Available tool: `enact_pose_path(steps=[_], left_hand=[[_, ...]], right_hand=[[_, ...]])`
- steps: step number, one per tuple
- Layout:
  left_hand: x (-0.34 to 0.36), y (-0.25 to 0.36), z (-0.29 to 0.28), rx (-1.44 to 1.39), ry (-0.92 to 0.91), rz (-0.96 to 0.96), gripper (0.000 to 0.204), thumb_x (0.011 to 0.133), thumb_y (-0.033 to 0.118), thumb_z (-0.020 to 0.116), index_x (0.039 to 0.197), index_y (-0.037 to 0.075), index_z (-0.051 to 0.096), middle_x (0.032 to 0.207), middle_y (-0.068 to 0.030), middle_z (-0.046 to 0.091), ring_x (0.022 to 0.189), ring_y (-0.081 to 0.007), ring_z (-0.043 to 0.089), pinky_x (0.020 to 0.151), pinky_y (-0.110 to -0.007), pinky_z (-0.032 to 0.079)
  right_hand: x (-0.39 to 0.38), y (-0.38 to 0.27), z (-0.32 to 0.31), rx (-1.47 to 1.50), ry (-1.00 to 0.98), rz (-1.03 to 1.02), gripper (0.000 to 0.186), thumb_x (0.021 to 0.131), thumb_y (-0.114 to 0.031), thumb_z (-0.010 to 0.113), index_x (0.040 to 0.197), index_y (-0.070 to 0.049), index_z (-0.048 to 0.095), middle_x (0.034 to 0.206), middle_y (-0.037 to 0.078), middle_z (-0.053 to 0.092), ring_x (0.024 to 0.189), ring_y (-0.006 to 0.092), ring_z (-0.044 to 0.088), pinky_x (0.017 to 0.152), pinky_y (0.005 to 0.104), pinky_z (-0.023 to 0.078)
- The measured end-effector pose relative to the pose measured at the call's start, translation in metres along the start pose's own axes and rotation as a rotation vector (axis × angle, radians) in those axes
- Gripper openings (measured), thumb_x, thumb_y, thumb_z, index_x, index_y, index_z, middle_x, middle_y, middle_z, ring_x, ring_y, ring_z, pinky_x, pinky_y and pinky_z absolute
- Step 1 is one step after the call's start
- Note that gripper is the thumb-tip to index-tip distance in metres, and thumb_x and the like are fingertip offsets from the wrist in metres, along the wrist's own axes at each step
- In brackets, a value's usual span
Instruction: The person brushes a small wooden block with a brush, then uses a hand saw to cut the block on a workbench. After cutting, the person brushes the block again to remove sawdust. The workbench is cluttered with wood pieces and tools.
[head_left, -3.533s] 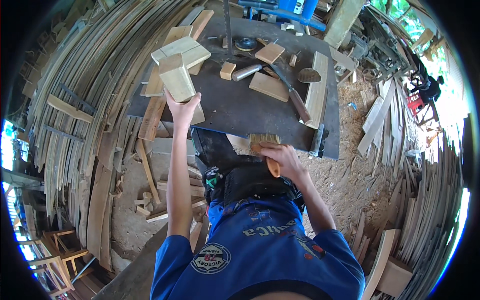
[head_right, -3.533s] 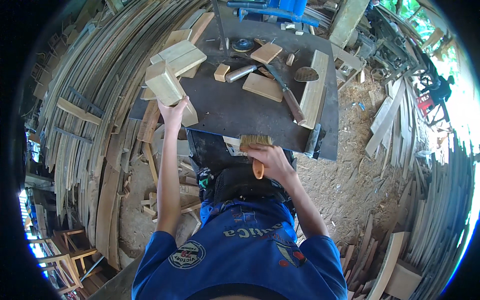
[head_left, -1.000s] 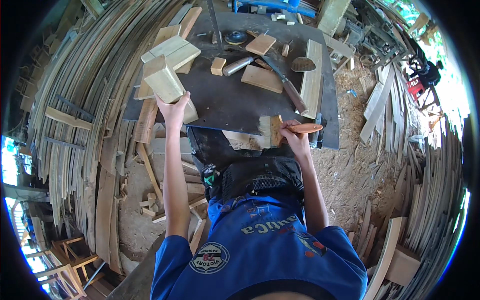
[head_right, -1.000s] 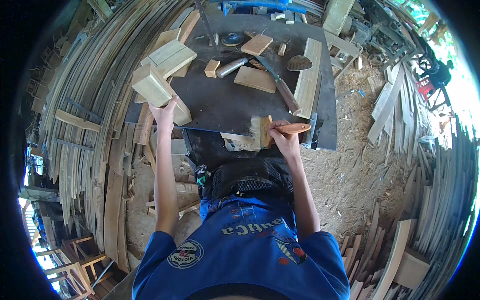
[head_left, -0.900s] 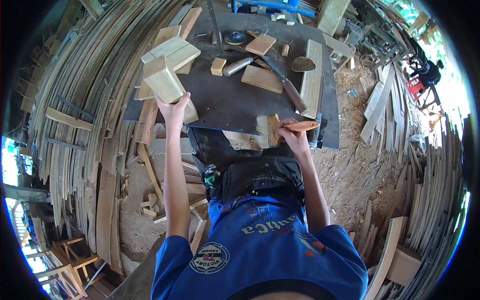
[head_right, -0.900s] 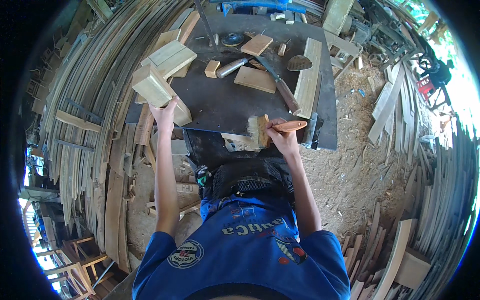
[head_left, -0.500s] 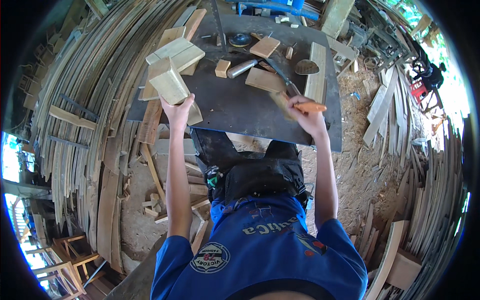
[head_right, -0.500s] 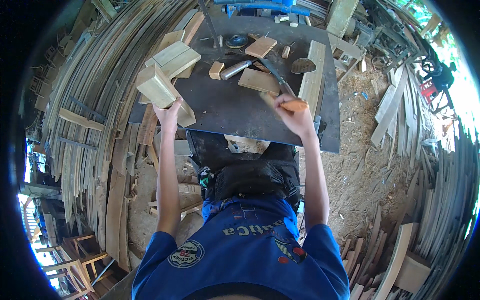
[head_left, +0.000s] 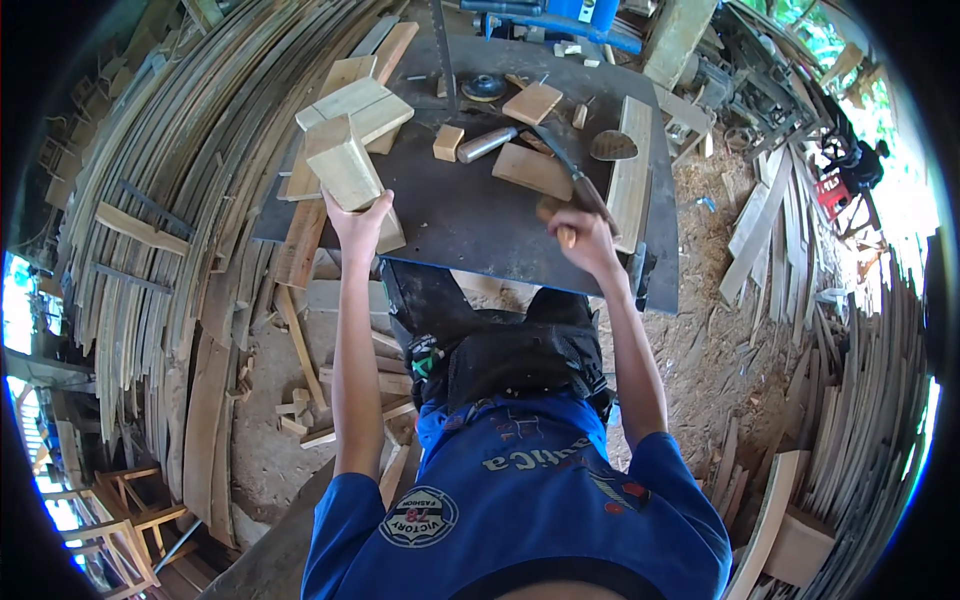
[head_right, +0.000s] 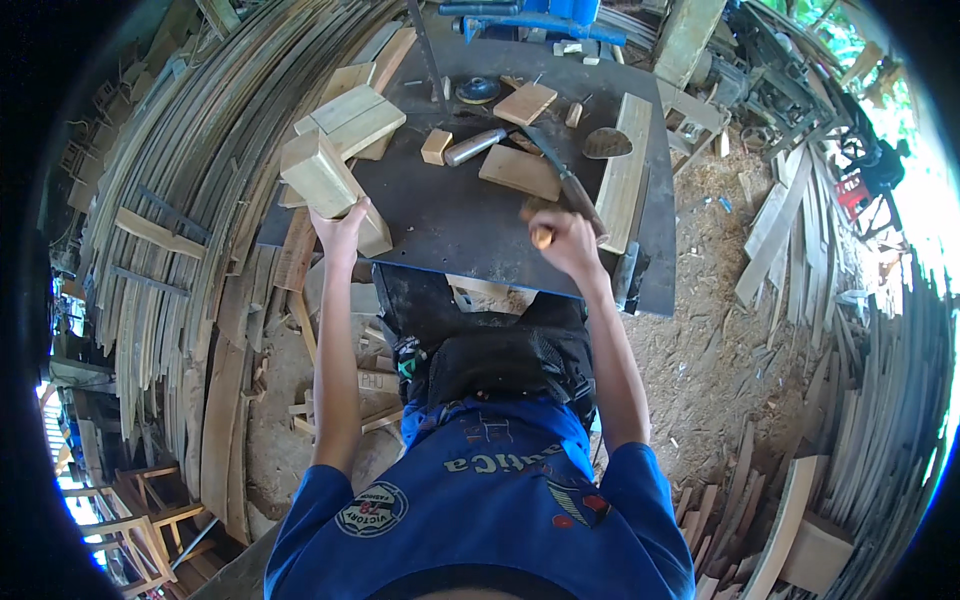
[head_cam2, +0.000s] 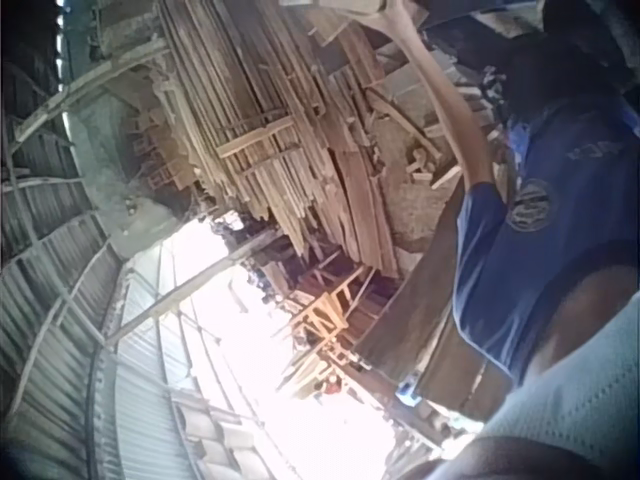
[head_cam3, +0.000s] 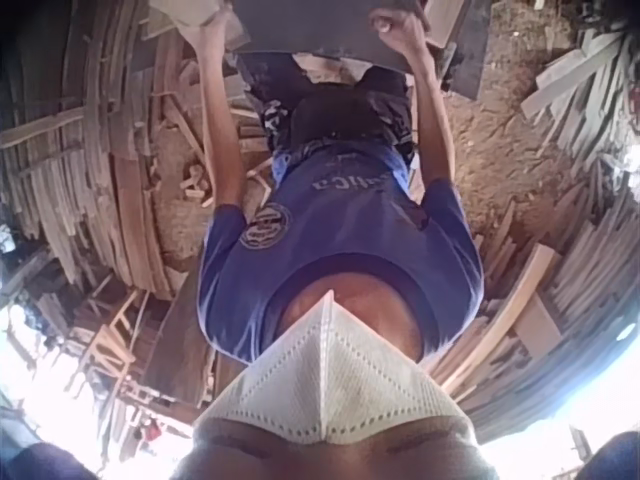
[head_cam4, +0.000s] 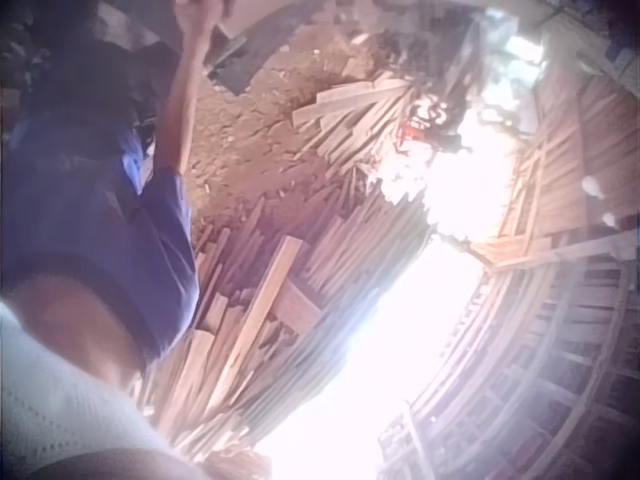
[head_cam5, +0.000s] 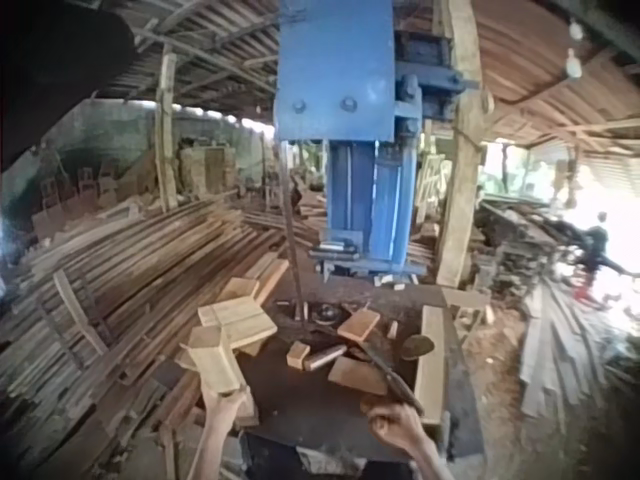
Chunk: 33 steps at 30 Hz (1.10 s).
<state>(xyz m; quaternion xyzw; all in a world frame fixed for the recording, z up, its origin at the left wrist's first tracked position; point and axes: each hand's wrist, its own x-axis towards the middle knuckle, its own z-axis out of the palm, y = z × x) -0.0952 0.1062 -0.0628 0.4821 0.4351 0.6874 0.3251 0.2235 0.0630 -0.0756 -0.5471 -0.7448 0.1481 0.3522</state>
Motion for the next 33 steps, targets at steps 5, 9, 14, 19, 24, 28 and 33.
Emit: enact_pose_path(steps=[5,9,14,19,24,28,33], left_hand=[[0.005,-0.004,-0.008,0.046,0.009,0.054,0.07,0.06,-0.003,0.073,0.119,0.001,0.034,0.103,-0.008,0.045,0.09,-0.0155,0.049,0.076,-0.029,0.045],[0.001,-0.003,-0.004,-0.025,0.009,-0.018,0.072,0.06,-0.002,0.073,0.12,0.002,0.034,0.103,-0.008,0.045,0.092,-0.0156,0.049,0.078,-0.029,0.043],[0.003,-0.002,-0.009,0.068,0.017,0.006,0.072,0.06,-0.002,0.072,0.12,0.002,0.034,0.103,-0.0074,0.045,0.087,-0.0145,0.051,0.073,-0.028,0.046],[0.004,-0.002,-0.003,0.016,0.021,0.05,0.071,0.06,-0.002,0.072,0.121,0.001,0.034,0.103,-0.0074,0.045,0.085,-0.0148,0.051,0.072,-0.028,0.046],[0.001,-0.001,-0.007,0.043,0.002,0.0,0.073,0.061,-0.004,0.071,0.121,0.001,0.031,0.102,-0.008,0.046,0.086,-0.0147,0.052,0.07,-0.027,0.048],[0.006,-0.005,-0.013,0.123,0.021,0.081,0.072,0.061,-0.005,0.071,0.121,0.001,0.031,0.101,-0.0085,0.046,0.085,-0.0146,0.052,0.069,-0.027,0.048],[0.0,0.005,-0.008,0.0,0.006,0.019,0.072,0.06,-0.003,0.072,0.12,0.002,0.033,0.102,-0.0082,0.046,0.087,-0.0147,0.052,0.072,-0.028,0.047]], right_hand=[[0.012,-0.011,-0.006,0.17,-0.07,0.112,0.01,0.066,-0.004,0.054,0.069,-0.01,0.061,0.07,0.007,0.064,0.066,0.0273,0.062,0.061,0.034,0.047],[-0.004,-0.015,0.006,-0.018,-0.152,-0.001,0.009,0.066,-0.005,0.053,0.067,-0.009,0.061,0.065,0.008,0.062,0.063,0.026,0.06,0.059,0.0341,0.046],[0.006,-0.032,-0.019,0.141,-0.112,0.086,0.008,0.065,-0.005,0.053,0.067,-0.008,0.06,0.062,0.009,0.059,0.06,0.0252,0.06,0.056,0.032,0.045],[-0.018,-0.037,0.0,0.041,-0.196,-0.078,0.005,0.065,-0.007,0.054,0.067,-0.009,0.058,0.065,0.009,0.06,0.062,0.0305,0.059,0.056,0.0363,0.046],[-0.027,-0.068,-0.012,0.253,-0.421,-0.125,0.005,0.064,0.003,0.051,0.067,0.0,0.052,0.063,0.01,0.056,0.058,0.024,0.056,0.058,0.0313,0.045],[-0.011,-0.073,-0.007,0.215,-0.152,-0.116,0.009,0.064,-0.003,0.052,0.073,-0.004,0.055,0.077,0.011,0.061,0.07,0.0297,0.06,0.059,0.0342,0.046],[-0.025,-0.083,0.006,0.185,-0.467,-0.215,0.009,0.067,-0.008,0.053,0.075,-0.006,0.057,0.072,0.011,0.06,0.067,0.0296,0.06,0.06,0.0357,0.045]])
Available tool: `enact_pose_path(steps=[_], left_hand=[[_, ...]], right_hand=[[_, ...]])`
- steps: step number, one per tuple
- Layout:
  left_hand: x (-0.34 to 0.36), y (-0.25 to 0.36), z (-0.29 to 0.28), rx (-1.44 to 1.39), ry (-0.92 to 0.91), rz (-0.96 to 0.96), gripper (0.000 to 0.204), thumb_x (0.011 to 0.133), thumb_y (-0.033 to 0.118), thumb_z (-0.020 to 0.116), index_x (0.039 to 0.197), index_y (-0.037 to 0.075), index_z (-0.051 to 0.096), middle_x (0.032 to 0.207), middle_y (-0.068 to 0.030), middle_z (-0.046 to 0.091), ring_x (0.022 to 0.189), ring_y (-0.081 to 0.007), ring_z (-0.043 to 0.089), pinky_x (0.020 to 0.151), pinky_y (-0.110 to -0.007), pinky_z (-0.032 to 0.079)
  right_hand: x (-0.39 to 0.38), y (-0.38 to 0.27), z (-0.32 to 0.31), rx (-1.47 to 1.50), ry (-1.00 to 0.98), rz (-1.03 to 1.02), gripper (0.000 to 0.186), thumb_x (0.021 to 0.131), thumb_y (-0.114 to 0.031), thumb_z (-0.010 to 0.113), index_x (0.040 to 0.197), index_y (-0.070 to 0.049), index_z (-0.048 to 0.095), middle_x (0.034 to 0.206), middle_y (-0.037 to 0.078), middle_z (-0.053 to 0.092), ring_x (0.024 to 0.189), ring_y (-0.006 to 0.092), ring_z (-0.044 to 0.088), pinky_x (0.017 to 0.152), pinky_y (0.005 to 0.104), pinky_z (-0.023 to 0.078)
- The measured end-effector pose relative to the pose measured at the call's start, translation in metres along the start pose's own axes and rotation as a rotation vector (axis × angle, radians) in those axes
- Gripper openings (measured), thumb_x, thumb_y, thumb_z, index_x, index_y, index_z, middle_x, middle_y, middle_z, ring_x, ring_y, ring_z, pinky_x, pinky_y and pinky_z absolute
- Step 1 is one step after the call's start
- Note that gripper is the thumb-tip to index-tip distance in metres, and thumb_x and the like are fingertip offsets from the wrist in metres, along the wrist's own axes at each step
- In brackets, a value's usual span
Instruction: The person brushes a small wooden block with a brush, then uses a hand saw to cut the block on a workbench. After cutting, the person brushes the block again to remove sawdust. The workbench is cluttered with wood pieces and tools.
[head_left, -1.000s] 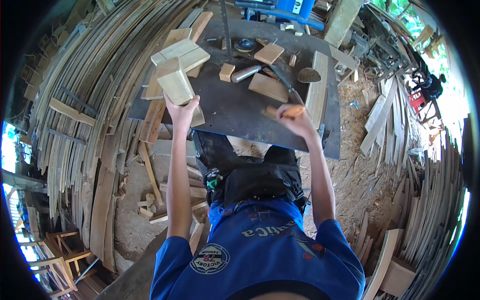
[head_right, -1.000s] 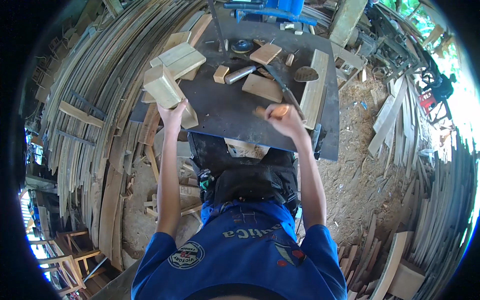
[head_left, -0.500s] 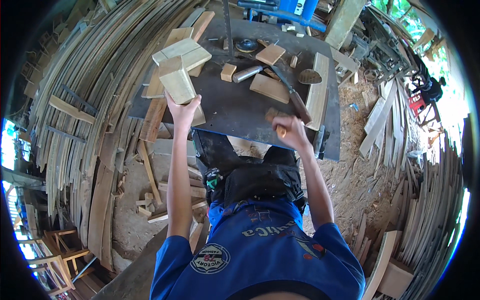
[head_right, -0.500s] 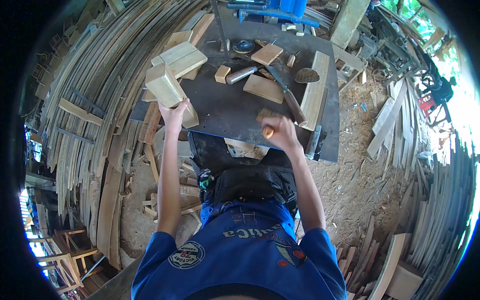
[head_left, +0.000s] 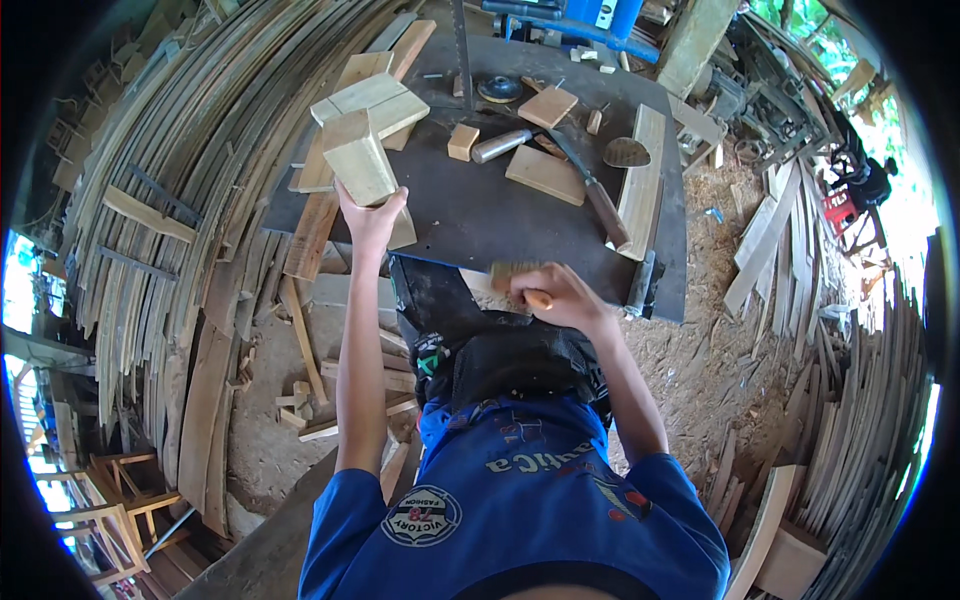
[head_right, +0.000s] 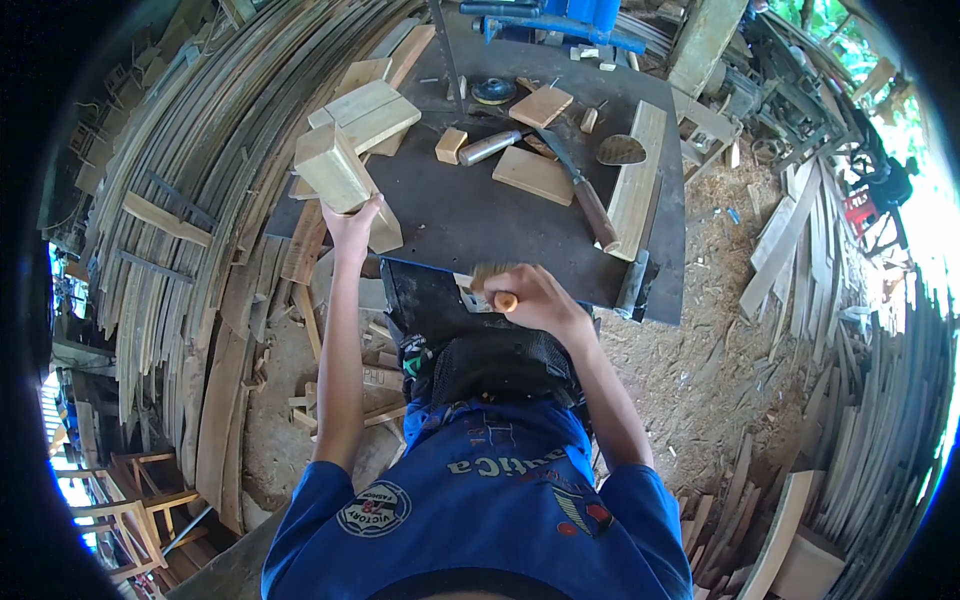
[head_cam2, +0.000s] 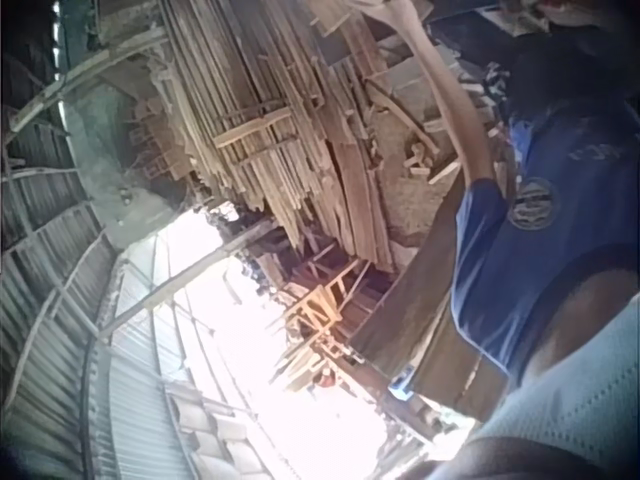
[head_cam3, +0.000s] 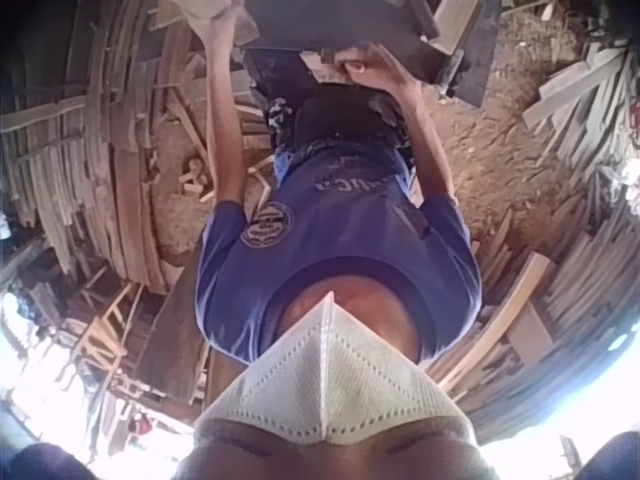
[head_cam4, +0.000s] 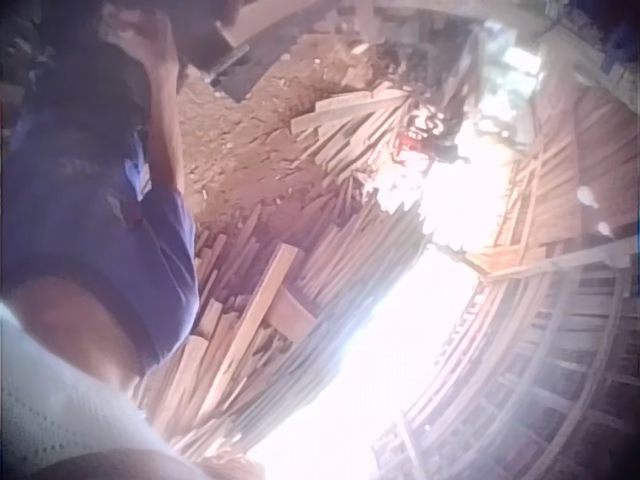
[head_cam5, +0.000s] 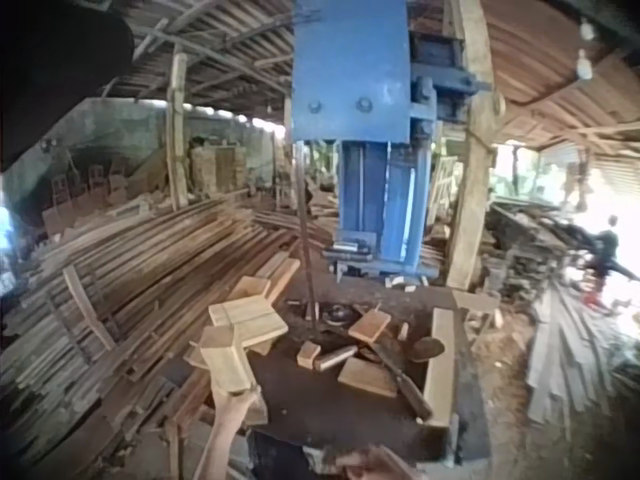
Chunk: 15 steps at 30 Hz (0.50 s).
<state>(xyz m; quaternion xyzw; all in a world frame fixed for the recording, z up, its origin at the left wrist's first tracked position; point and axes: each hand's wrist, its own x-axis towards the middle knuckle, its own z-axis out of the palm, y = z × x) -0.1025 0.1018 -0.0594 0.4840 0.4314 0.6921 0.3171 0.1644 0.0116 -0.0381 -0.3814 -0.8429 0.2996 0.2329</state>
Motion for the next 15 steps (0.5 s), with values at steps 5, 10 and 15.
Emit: enact_pose_path(steps=[5,10,15], left_hand=[[0.003,-0.001,-0.003,0.14,0.026,0.032,0.073,0.059,-0.004,0.072,0.12,0.002,0.033,0.103,-0.0078,0.046,0.089,-0.0153,0.051,0.075,-0.028,0.046],[0.002,-0.001,0.006,0.014,0.003,-0.037,0.073,0.058,-0.001,0.074,0.12,0.001,0.035,0.104,-0.0079,0.047,0.094,-0.0162,0.05,0.081,-0.03,0.044],[0.0,-0.012,-0.011,0.113,0.025,-0.018,0.07,0.057,-0.001,0.074,0.116,0.002,0.037,0.103,-0.0078,0.048,0.092,-0.0164,0.051,0.08,-0.029,0.044]], right_hand=[[-0.006,-0.026,-0.024,0.082,-0.045,-0.067,0.008,0.068,-0.007,0.055,0.075,-0.004,0.056,0.079,0.012,0.062,0.077,0.027,0.062,0.067,0.0354,0.046],[0.002,0.008,0.01,0.001,0.037,-0.024,0.011,0.065,-0.009,0.058,0.075,-0.005,0.054,0.072,0.01,0.059,0.073,0.0271,0.06,0.066,0.0377,0.046],[0.031,-0.014,-0.025,0.236,-0.435,-0.029,0.014,0.067,-0.001,0.048,0.071,-0.007,0.061,0.073,0.008,0.064,0.076,0.0246,0.062,0.068,0.0333,0.047]])
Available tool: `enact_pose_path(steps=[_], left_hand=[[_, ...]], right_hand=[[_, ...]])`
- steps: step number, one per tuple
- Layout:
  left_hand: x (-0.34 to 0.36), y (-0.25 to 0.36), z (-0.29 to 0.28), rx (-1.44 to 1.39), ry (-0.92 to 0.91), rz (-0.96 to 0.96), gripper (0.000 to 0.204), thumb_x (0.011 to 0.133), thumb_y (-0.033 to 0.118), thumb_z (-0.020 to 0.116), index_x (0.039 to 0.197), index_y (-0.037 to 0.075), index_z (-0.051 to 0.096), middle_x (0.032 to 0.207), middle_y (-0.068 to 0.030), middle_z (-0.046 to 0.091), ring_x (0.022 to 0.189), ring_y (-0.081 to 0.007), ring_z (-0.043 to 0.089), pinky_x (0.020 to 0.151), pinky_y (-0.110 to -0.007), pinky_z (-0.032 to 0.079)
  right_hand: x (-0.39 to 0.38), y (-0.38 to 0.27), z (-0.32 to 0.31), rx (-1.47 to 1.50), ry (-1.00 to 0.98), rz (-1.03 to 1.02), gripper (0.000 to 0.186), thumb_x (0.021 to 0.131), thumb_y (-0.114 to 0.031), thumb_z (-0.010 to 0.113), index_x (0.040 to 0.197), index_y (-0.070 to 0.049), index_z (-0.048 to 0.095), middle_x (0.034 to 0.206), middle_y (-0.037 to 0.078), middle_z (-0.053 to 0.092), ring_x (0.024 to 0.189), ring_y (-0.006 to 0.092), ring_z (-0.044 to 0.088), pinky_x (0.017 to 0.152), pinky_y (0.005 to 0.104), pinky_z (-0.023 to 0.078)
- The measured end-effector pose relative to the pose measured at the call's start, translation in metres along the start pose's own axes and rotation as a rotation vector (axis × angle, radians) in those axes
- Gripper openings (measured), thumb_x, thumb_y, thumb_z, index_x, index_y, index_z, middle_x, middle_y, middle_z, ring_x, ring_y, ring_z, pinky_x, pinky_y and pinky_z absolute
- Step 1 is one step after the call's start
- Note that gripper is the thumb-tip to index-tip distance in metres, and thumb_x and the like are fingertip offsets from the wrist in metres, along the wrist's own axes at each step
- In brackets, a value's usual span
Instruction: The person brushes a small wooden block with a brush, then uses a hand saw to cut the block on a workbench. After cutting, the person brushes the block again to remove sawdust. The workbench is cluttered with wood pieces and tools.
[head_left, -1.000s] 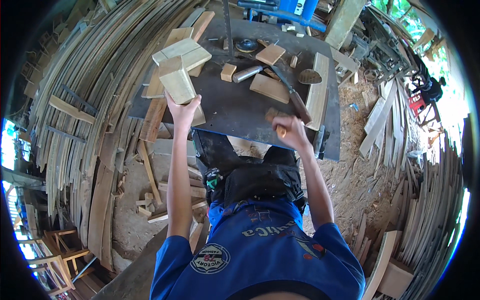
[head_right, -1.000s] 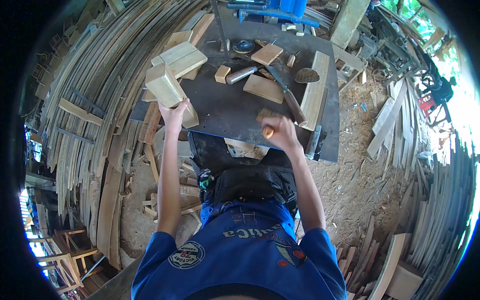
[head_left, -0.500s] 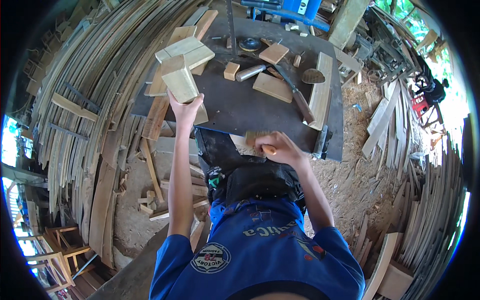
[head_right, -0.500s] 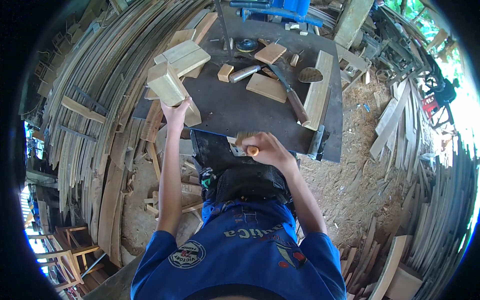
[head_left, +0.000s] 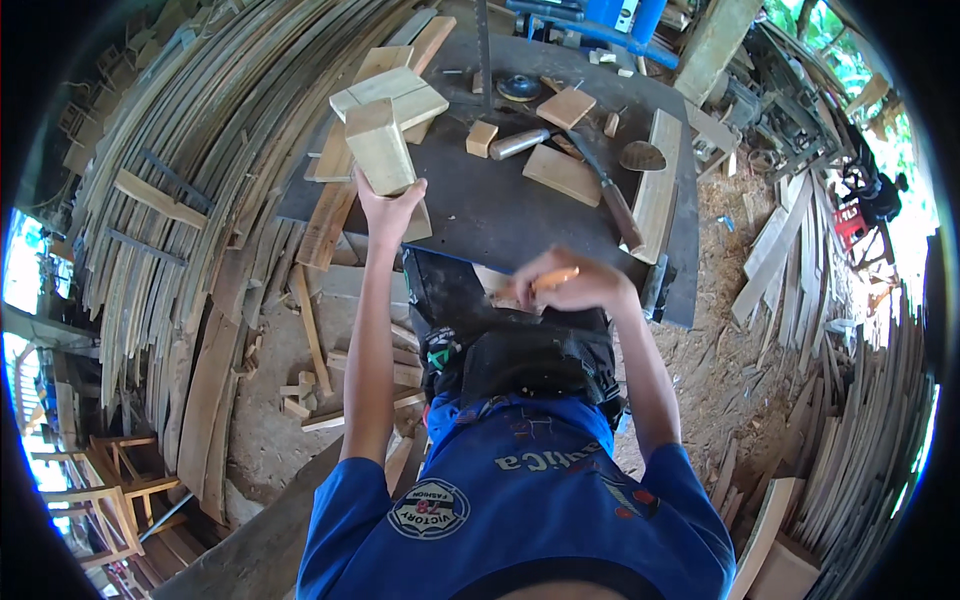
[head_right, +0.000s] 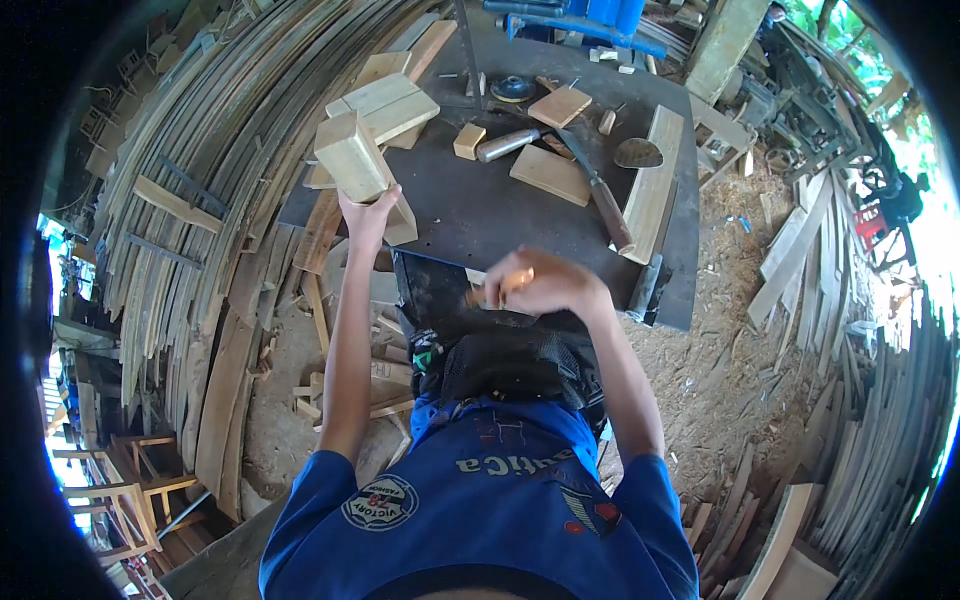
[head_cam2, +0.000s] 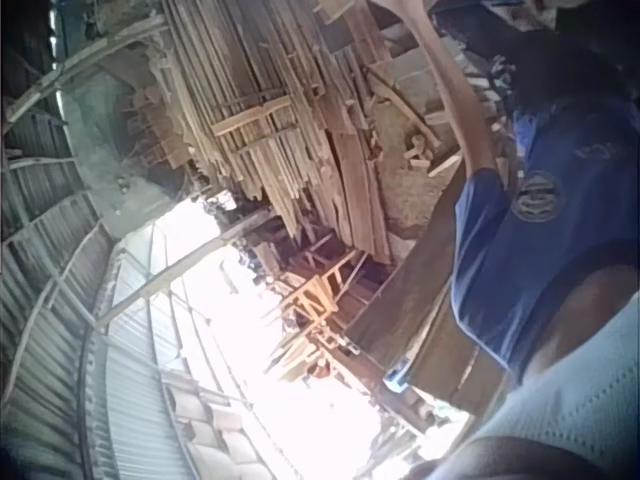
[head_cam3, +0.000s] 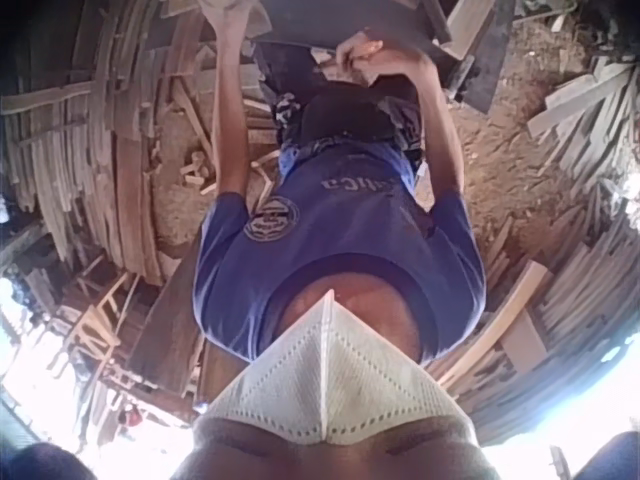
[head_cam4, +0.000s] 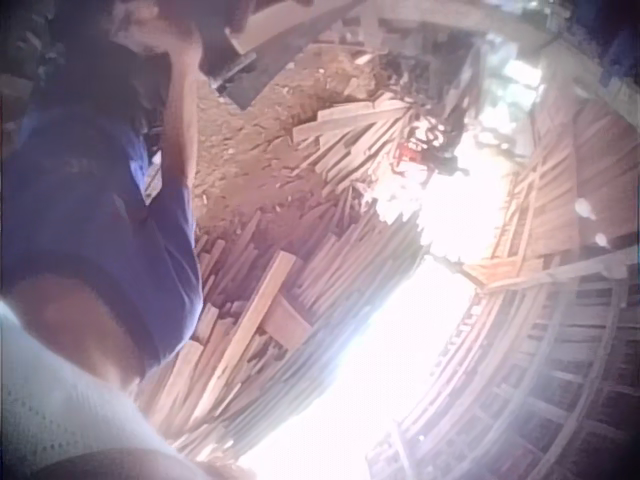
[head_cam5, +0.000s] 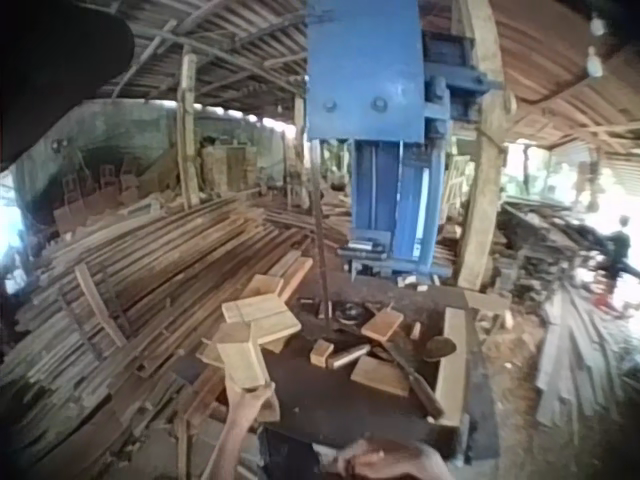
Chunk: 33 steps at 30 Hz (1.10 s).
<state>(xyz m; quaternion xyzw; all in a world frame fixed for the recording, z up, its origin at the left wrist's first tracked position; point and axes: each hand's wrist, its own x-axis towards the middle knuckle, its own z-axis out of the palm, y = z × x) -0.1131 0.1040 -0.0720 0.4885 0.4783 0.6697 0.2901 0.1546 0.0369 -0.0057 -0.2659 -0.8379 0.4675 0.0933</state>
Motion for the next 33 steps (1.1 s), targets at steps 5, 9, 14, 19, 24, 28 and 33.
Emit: enact_pose_path(steps=[5,9,14,19,24,28,33], left_hand=[[0.004,0.005,0.006,-0.043,-0.02,0.02,0.068,0.056,-0.002,0.073,0.114,0.002,0.038,0.098,-0.0074,0.051,0.085,-0.0152,0.053,0.074,-0.029,0.046],[0.006,0.001,0.016,-0.148,-0.2,-0.114,0.064,0.057,-0.004,0.073,0.112,0.0,0.042,0.096,-0.0082,0.054,0.084,-0.0147,0.056,0.068,-0.028,0.049],[0.006,-0.015,-0.03,0.002,-0.156,-0.08,0.057,0.058,0.002,0.076,0.108,-0.002,0.048,0.091,-0.0078,0.058,0.077,-0.0164,0.057,0.07,-0.029,0.048],[-0.016,0.0,-0.047,-0.227,0.027,-0.17,0.051,0.059,0.0,0.07,0.106,-0.003,0.051,0.094,-0.0098,0.058,0.086,-0.0202,0.057,0.077,-0.031,0.048],[-0.082,-0.009,-0.107,-0.778,0.086,-0.283,0.068,0.059,0.008,0.065,0.121,0.002,0.039,0.109,-0.0155,0.05,0.101,-0.0272,0.052,0.088,-0.04,0.043],[-0.104,0.025,-0.133,-1.264,-0.203,-0.087,0.062,0.058,0.008,0.07,0.114,0.01,0.044,0.092,-0.0081,0.053,0.088,-0.02,0.055,0.077,-0.035,0.046],[-0.108,0.06,-0.128,-1.888,-0.183,0.292,0.052,0.062,0.001,0.072,0.106,0.01,0.045,0.081,0.0001,0.051,0.072,-0.0113,0.052,0.068,-0.027,0.043]], right_hand=[[0.091,0.041,-0.033,-0.064,0.68,0.002,0.016,0.068,0.0,0.051,0.073,-0.01,0.063,0.076,0.007,0.064,0.075,0.0223,0.062,0.067,0.033,0.048],[0.119,0.084,-0.014,-0.222,0.661,-0.112,0.012,0.067,-0.002,0.055,0.072,-0.009,0.063,0.077,0.008,0.065,0.075,0.021,0.062,0.066,0.0309,0.048],[0.097,0.036,-0.003,-0.13,-0.079,0.016,0.012,0.062,-0.003,0.057,0.071,-0.008,0.063,0.072,0.007,0.064,0.071,0.0179,0.061,0.058,0.0299,0.045],[0.059,0.02,-0.047,0.039,0.066,0.117,0.011,0.062,-0.002,0.055,0.071,-0.005,0.062,0.069,0.006,0.062,0.069,0.0159,0.059,0.063,0.0282,0.046],[0.058,0.08,-0.034,-0.318,0.845,0.369,0.012,0.065,-0.009,0.057,0.075,-0.012,0.063,0.072,0.009,0.063,0.073,0.0262,0.062,0.063,0.0361,0.048],[0.072,0.016,0.001,-0.079,0.065,0.031,0.01,0.065,-0.006,0.055,0.072,-0.011,0.06,0.07,0.007,0.062,0.067,0.0226,0.058,0.06,0.0353,0.045],[0.122,0.003,-0.011,0.04,0.223,-0.204,0.006,0.068,-0.006,0.056,0.073,-0.008,0.06,0.072,0.005,0.063,0.068,0.0175,0.06,0.061,0.0318,0.046]])
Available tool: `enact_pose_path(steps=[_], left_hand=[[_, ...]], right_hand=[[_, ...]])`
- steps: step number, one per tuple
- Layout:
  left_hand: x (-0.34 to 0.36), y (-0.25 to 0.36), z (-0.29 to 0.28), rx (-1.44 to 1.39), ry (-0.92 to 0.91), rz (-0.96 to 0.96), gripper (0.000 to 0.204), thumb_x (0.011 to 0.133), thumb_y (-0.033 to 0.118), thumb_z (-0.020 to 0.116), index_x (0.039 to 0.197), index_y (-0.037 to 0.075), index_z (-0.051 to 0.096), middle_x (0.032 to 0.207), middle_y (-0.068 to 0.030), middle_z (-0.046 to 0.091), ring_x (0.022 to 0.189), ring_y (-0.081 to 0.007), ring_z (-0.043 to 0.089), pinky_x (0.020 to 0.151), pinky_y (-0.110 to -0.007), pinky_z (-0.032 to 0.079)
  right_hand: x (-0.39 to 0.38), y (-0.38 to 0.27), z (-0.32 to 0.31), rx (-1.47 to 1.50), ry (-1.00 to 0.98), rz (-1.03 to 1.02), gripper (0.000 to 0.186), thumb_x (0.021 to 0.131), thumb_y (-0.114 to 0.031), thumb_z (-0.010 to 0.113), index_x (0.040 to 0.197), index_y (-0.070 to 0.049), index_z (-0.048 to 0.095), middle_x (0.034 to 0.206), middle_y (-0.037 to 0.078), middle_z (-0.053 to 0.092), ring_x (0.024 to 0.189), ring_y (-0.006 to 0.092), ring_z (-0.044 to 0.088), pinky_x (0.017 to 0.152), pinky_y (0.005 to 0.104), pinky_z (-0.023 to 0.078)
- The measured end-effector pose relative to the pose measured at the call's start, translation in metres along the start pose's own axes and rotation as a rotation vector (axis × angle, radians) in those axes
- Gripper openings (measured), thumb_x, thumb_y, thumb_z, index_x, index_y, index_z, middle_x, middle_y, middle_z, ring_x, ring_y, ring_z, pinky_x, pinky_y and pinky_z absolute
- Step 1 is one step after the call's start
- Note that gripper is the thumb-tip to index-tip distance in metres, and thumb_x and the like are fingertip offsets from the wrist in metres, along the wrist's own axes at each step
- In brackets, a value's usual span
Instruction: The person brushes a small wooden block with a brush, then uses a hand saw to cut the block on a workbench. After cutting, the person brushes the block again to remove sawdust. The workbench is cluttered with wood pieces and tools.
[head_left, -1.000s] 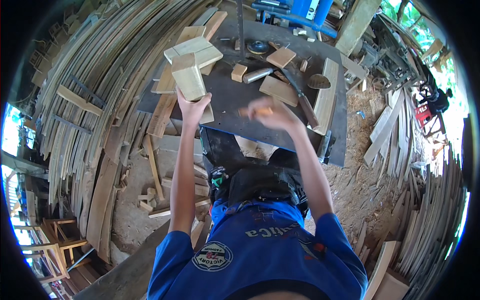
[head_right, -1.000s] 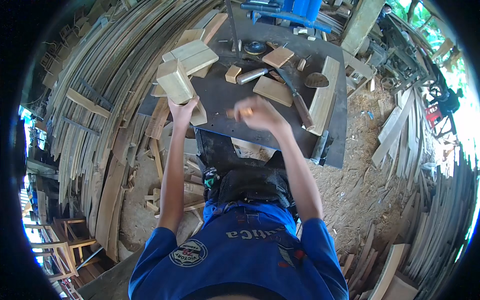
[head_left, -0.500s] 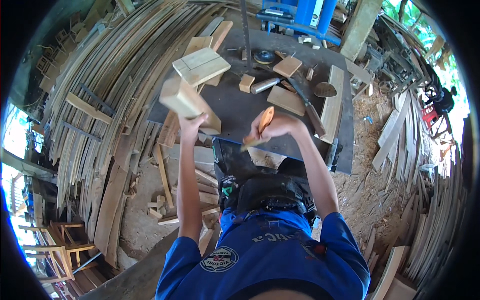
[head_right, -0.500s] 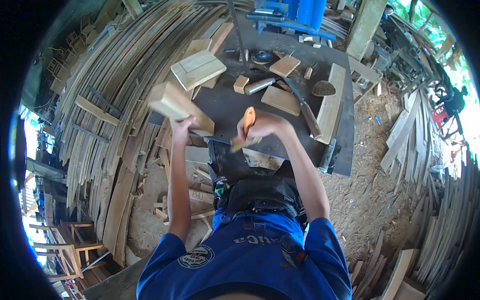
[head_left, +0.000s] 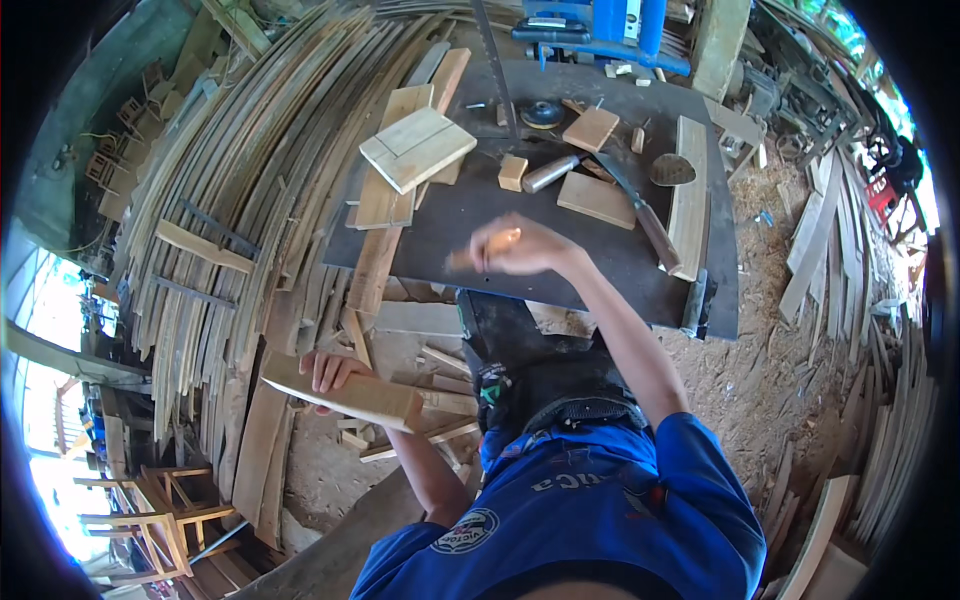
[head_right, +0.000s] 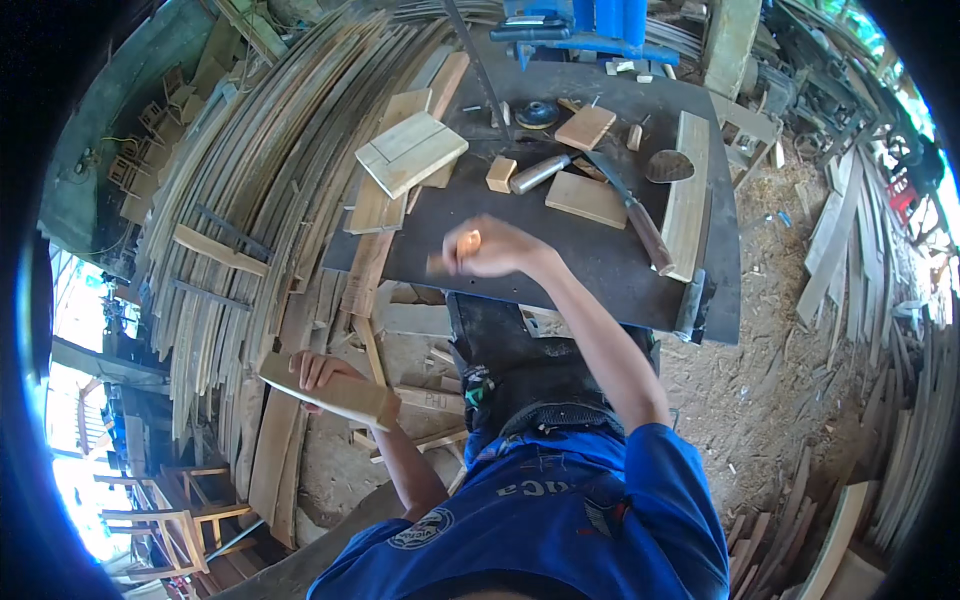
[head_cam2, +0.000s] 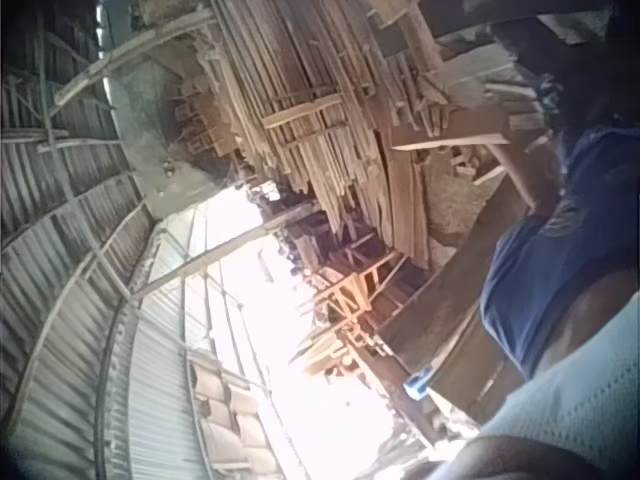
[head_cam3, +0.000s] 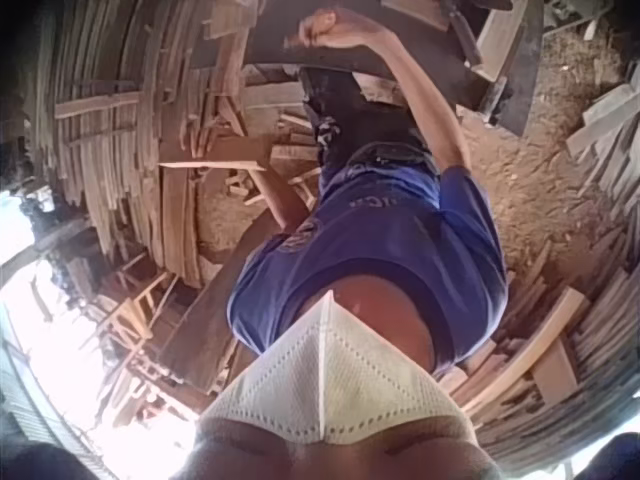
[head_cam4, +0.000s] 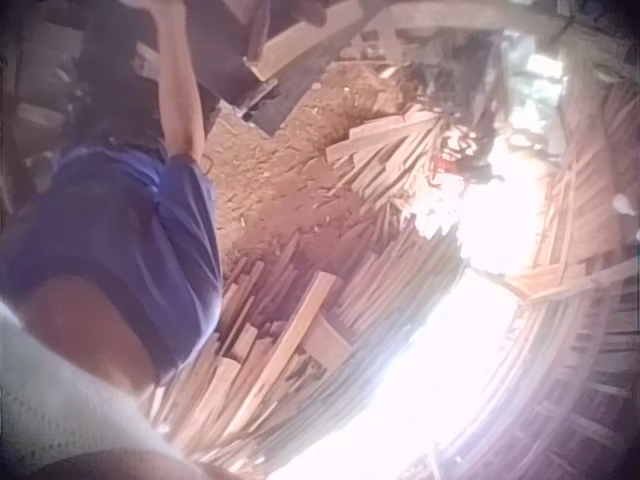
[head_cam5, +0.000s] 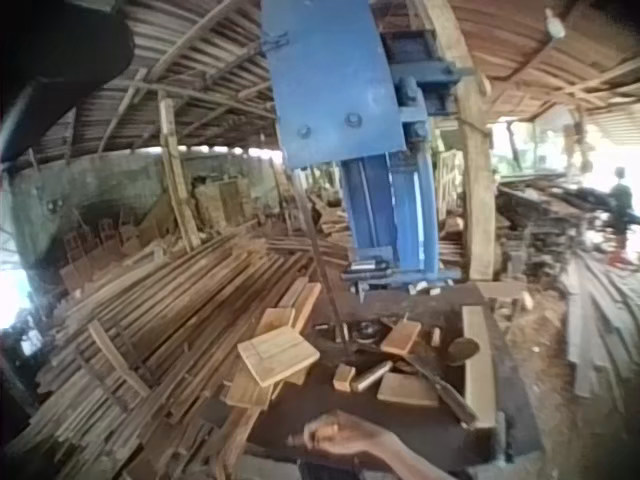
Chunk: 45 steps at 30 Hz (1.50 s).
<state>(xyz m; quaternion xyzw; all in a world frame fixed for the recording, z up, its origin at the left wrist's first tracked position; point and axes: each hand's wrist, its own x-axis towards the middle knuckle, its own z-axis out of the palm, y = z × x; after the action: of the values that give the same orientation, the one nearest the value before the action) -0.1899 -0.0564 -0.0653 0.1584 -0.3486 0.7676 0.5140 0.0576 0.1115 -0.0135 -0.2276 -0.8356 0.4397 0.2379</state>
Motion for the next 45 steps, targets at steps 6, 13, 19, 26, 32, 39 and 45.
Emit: enact_pose_path(steps=[6,13,19,26,32,39,45], left_hand=[[0.019,-0.03,-0.008,-0.179,0.123,0.156,0.051,0.06,0.0,0.071,0.104,0.007,0.045,0.081,-0.001,0.051,0.073,-0.0139,0.052,0.071,-0.028,0.045],[-0.011,0.024,-0.039,0.033,0.588,0.398,0.044,0.056,0.023,0.068,0.093,0.005,0.053,0.088,-0.008,0.053,0.085,-0.0216,0.051,0.076,-0.04,0.044],[0.006,0.046,-0.077,0.351,1.119,0.419,0.045,0.064,0.042,0.053,0.093,0.008,0.059,0.094,-0.0107,0.057,0.086,-0.0269,0.052,0.068,-0.043,0.04],[-0.021,0.03,-0.087,0.601,1.331,0.347,0.046,0.067,0.041,0.046,0.099,0.012,0.061,0.104,-0.0072,0.061,0.1,-0.0278,0.054,0.081,-0.047,0.041],[-0.031,-0.001,-0.106,0.613,1.299,0.214,0.063,0.066,0.047,0.043,0.114,0.007,0.055,0.119,-0.0125,0.053,0.114,-0.0318,0.046,0.096,-0.05,0.033],[-0.041,-0.007,-0.119,0.542,1.193,0.083,0.056,0.067,0.043,0.047,0.109,0.006,0.055,0.111,-0.0127,0.056,0.103,-0.032,0.052,0.091,-0.049,0.039],[-0.041,-0.025,-0.108,0.454,1.31,-0.046,0.059,0.067,0.044,0.046,0.112,0.006,0.054,0.114,-0.0146,0.055,0.106,-0.0343,0.05,0.092,-0.052,0.037]], right_hand=[[0.009,0.056,0.023,-0.377,0.13,-0.049,0.01,0.073,-0.006,0.054,0.075,-0.012,0.062,0.075,0.006,0.063,0.075,0.0243,0.062,0.066,0.0355,0.047],[0.083,0.047,0.04,-0.405,0.133,-0.087,0.008,0.072,-0.012,0.057,0.076,-0.011,0.064,0.082,0.007,0.063,0.08,0.0245,0.06,0.07,0.0353,0.045],[0.098,0.103,0.067,-0.124,0.109,-0.259,0.006,0.073,-0.008,0.055,0.071,-0.009,0.06,0.081,0.004,0.063,0.079,0.0214,0.06,0.069,0.0329,0.046],[0.011,-0.011,0.037,0.326,-0.268,-0.037,0.003,0.076,-0.004,0.062,0.075,-0.005,0.06,0.1,0.011,0.064,0.1,0.0189,0.058,0.082,0.0295,0.045],[-0.024,-0.031,0.021,0.638,0.085,-0.141,0.007,0.074,-0.005,0.066,0.078,-0.004,0.06,0.091,0.01,0.064,0.089,0.0186,0.061,0.078,0.0295,0.046],[-0.047,-0.028,0.034,0.224,0.097,-0.454,0.005,0.076,-0.003,0.063,0.073,-0.005,0.06,0.081,0.006,0.064,0.083,0.023,0.064,0.073,0.0325,0.049],[-0.069,-0.003,0.013,0.053,0.456,-0.07,0.005,0.075,-0.008,0.061,0.079,-0.006,0.06,0.081,0.008,0.061,0.075,0.0226,0.06,0.068,0.0307,0.047]])
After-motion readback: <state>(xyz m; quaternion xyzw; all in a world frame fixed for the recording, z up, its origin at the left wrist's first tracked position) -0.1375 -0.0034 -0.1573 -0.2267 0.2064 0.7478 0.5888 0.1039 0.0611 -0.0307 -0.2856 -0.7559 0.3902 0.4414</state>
